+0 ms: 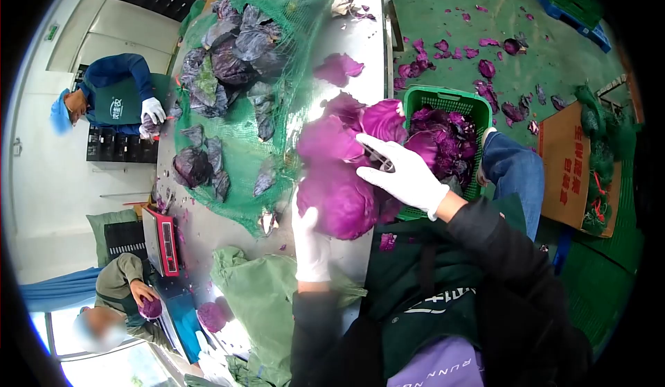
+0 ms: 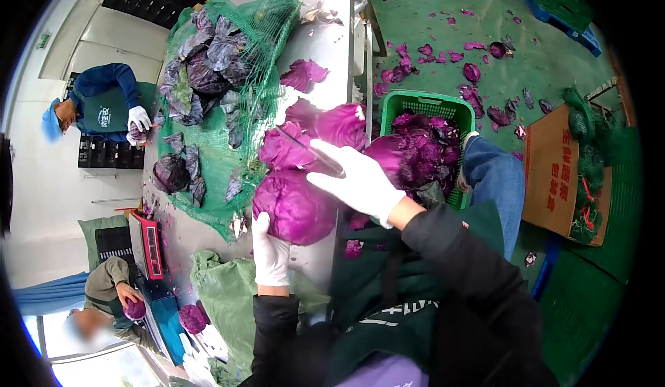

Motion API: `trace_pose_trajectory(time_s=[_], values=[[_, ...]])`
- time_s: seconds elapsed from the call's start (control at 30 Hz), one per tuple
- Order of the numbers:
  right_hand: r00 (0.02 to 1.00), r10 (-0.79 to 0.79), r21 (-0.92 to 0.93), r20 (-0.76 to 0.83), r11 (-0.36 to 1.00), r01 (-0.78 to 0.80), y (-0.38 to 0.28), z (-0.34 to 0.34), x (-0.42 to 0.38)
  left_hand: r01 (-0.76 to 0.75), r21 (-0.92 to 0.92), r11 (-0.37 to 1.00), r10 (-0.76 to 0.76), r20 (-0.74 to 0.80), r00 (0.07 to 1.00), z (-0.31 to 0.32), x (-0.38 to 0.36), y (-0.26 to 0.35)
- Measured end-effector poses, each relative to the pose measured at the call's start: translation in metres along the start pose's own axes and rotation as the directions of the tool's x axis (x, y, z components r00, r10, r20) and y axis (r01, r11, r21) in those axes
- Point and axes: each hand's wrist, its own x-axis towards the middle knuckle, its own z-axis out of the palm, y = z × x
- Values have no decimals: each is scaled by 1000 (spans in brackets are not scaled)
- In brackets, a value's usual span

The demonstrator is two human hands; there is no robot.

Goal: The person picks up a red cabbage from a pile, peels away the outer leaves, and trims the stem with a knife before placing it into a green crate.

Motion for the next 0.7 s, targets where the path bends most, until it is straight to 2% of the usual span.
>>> trace_pose_trajectory(time_s=[0.03,0.07,0.17,0.2,0.3,0.33,0.37,0.43,0.5,0.57,0.63,0.67,0.7], values=[[1000,-8,-35,-13,999,7,1,1,2,-23,12,1000,23,27,999,-4,-3,-2],[991,-130,-67,-28,990,128,4,4,5,7,20,1000,-7,-4,1000,-3,-7,-1],[989,-143,-75,-29,987,141,-12,3,12,106,-233,967,-114,-19,993,-21,-6,-9],[997,-70,-63,20,995,71,-27,-2,14,136,-229,964,-135,23,991,-20,-8,-6],[981,-192,-146,-20,971,187,-34,8,22,68,-242,968,-81,-43,996,-14,-9,-2],[942,-317,-264,-114,923,279,-32,5,27,60,-257,964,-74,-45,996,-15,-11,-3],[923,-343,-241,-172,923,298,-9,2,38,51,-281,958,-65,-42,997,-17,-12,-5],[930,-253,-149,-268,964,219,19,-20,46,91,-389,917,-90,22,996,-21,-14,-8],[941,-110,-176,-321,983,55,32,-55,49,209,-576,790,-146,154,977,-29,-13,-16],[905,-103,-488,-413,864,-125,48,-82,54,386,-765,516,-139,370,919,-39,-6,-30],[819,-294,-665,-493,734,-137,35,-85,40,484,-815,319,-105,477,873,-34,-3,-39],[801,-374,-670,-467,741,-45,20,-82,32,469,-846,255,-154,443,883,-17,-5,-31],[794,-426,-618,-434,782,82,0,-76,25,474,-820,322,-117,462,879,-13,-5,-35]])
